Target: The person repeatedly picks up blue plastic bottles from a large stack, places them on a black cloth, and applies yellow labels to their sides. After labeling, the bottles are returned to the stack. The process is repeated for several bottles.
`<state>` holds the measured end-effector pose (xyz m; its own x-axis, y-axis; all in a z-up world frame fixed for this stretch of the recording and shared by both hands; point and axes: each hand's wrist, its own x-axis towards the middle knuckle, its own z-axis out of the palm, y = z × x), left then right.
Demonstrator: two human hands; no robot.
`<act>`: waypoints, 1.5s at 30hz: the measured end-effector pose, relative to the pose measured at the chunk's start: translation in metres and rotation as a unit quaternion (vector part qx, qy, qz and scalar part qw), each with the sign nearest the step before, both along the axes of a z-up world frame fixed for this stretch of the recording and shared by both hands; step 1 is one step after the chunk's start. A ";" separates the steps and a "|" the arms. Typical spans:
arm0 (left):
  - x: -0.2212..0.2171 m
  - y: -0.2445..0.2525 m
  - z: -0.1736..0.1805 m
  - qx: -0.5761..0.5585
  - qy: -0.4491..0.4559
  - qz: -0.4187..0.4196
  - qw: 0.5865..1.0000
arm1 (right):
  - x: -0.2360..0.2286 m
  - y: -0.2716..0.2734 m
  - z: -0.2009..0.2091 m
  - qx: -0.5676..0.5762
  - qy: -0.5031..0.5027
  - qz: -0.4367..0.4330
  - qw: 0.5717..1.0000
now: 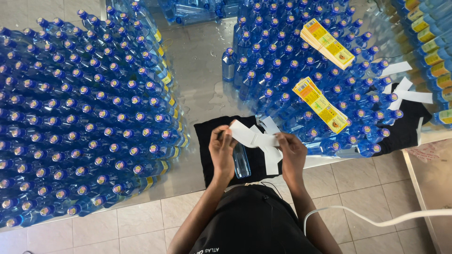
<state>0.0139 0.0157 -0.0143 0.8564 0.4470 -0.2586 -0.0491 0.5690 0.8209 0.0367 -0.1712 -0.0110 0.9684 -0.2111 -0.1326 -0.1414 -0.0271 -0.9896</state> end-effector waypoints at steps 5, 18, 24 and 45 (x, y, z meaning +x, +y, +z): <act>0.000 0.016 0.006 -0.035 0.007 0.013 0.999 | -0.028 -0.017 -0.005 0.165 0.098 0.007 0.981; -0.002 0.010 0.020 0.157 -0.069 -0.103 0.980 | 0.010 -0.045 0.091 -0.266 -0.173 0.169 0.933; -0.007 0.001 0.023 0.171 -0.075 -0.151 0.971 | 0.021 -0.002 0.106 -0.222 -0.163 0.338 0.900; -0.053 -0.015 -0.017 0.203 -0.040 -0.218 0.954 | -0.012 -0.007 0.017 0.045 0.047 0.049 0.997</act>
<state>-0.0392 0.0002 -0.0310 0.9936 0.0922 -0.0657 0.0475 0.1866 0.9813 0.0250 -0.1782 0.0061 0.9665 -0.0986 -0.2369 -0.2338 0.0421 -0.9714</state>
